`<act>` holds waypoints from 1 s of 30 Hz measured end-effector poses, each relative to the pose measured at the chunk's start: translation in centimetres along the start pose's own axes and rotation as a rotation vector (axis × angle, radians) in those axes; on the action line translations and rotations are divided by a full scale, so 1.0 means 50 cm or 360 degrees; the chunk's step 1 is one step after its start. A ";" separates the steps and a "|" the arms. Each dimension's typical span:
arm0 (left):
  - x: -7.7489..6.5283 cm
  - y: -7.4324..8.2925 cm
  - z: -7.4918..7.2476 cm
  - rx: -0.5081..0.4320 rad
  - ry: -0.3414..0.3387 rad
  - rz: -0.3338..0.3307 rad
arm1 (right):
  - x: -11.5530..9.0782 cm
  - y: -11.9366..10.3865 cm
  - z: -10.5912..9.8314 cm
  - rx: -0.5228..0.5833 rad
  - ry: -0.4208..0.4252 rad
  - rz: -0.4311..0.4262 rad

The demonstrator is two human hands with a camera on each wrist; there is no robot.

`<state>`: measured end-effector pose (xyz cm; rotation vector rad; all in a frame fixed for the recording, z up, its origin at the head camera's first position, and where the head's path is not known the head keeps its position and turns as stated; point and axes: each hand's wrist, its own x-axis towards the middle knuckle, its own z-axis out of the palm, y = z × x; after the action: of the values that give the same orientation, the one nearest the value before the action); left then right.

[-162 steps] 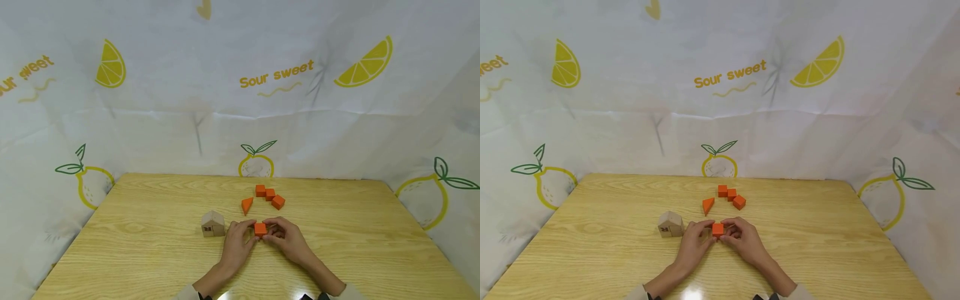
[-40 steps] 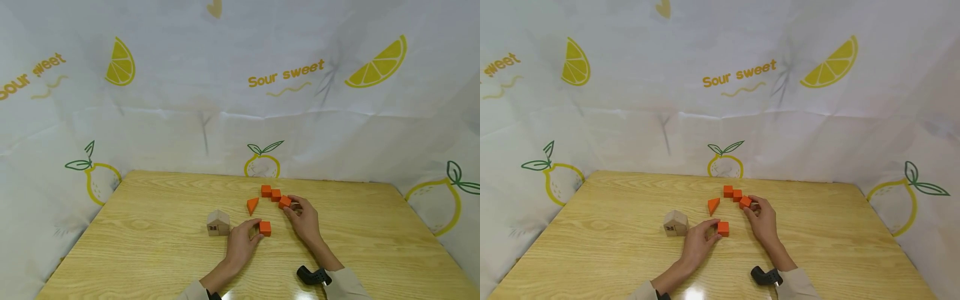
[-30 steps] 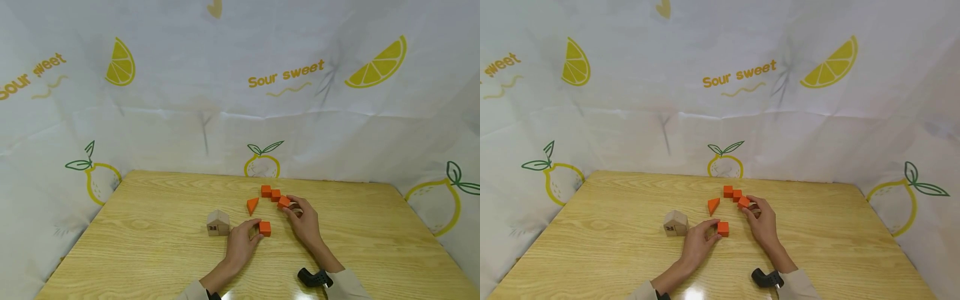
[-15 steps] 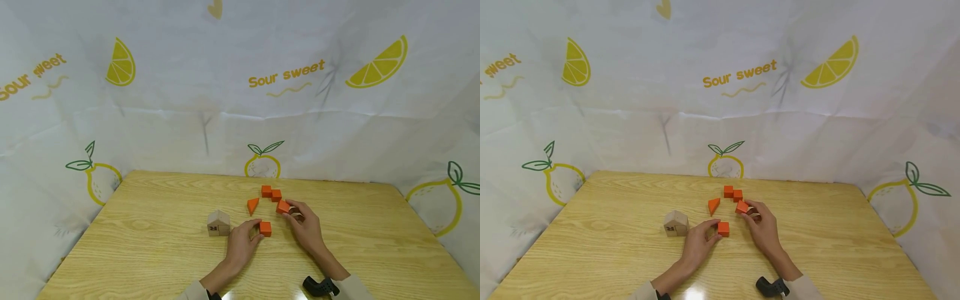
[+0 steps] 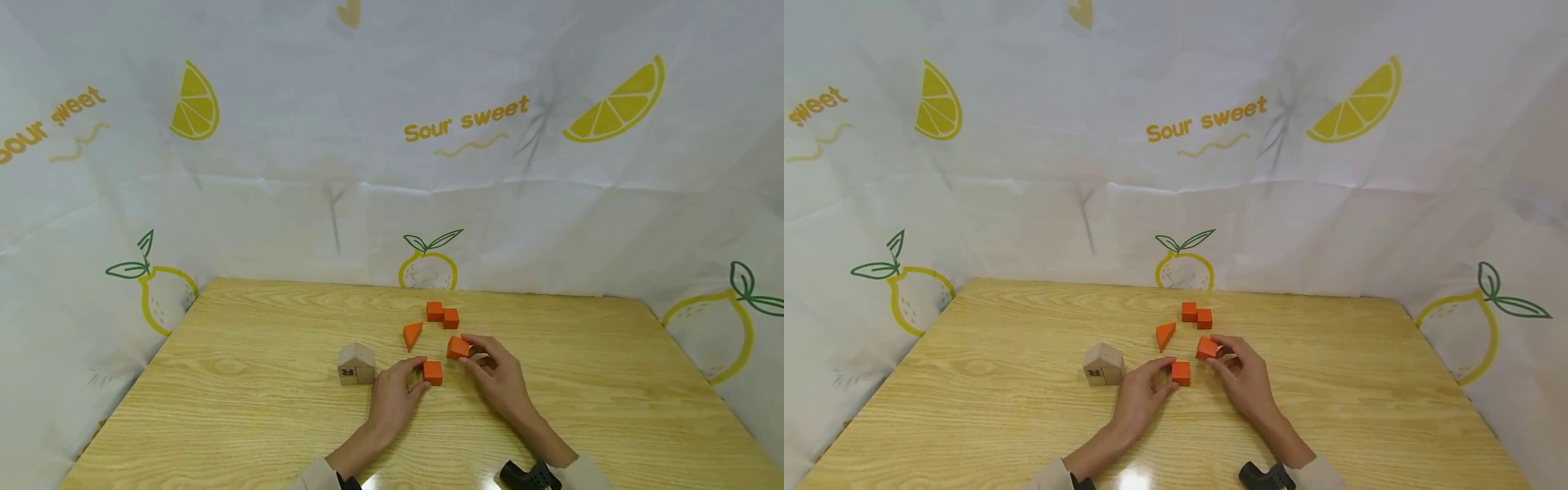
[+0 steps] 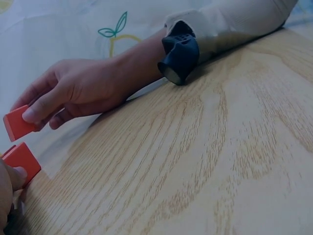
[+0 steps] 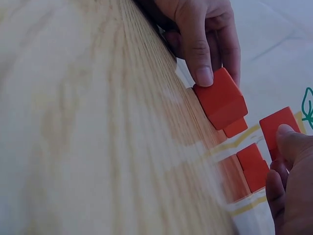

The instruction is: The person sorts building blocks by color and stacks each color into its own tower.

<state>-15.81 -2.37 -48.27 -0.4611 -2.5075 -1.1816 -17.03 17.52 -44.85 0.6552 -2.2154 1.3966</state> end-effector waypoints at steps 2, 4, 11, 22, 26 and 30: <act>0.000 0.001 -0.001 -0.0002 0.0001 -0.0002 | -0.003 -0.006 0.000 -0.0020 -0.0023 -0.0004; -0.001 0.002 -0.001 0.0000 0.0000 -0.0001 | -0.005 -0.009 0.000 -0.0040 -0.0037 -0.0007; -0.001 0.005 -0.001 0.0027 0.0009 0.0004 | -0.019 0.032 0.003 -0.0049 -0.0104 0.0021; 0.002 0.004 -0.006 0.0018 -0.0017 -0.0004 | -0.017 0.032 0.006 -0.0031 -0.0175 -0.0104; 0.002 0.003 -0.005 0.0016 -0.0010 0.0002 | -0.010 -0.002 0.003 -0.0018 -0.0178 -0.0122; 0.003 0.003 -0.004 0.0017 0.0001 0.0009 | -0.011 0.000 0.002 0.0002 -0.0195 -0.0140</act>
<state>-15.84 -2.40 -47.99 -0.4650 -2.5093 -1.1653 -16.60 17.53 -45.20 0.8490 -2.2495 1.3465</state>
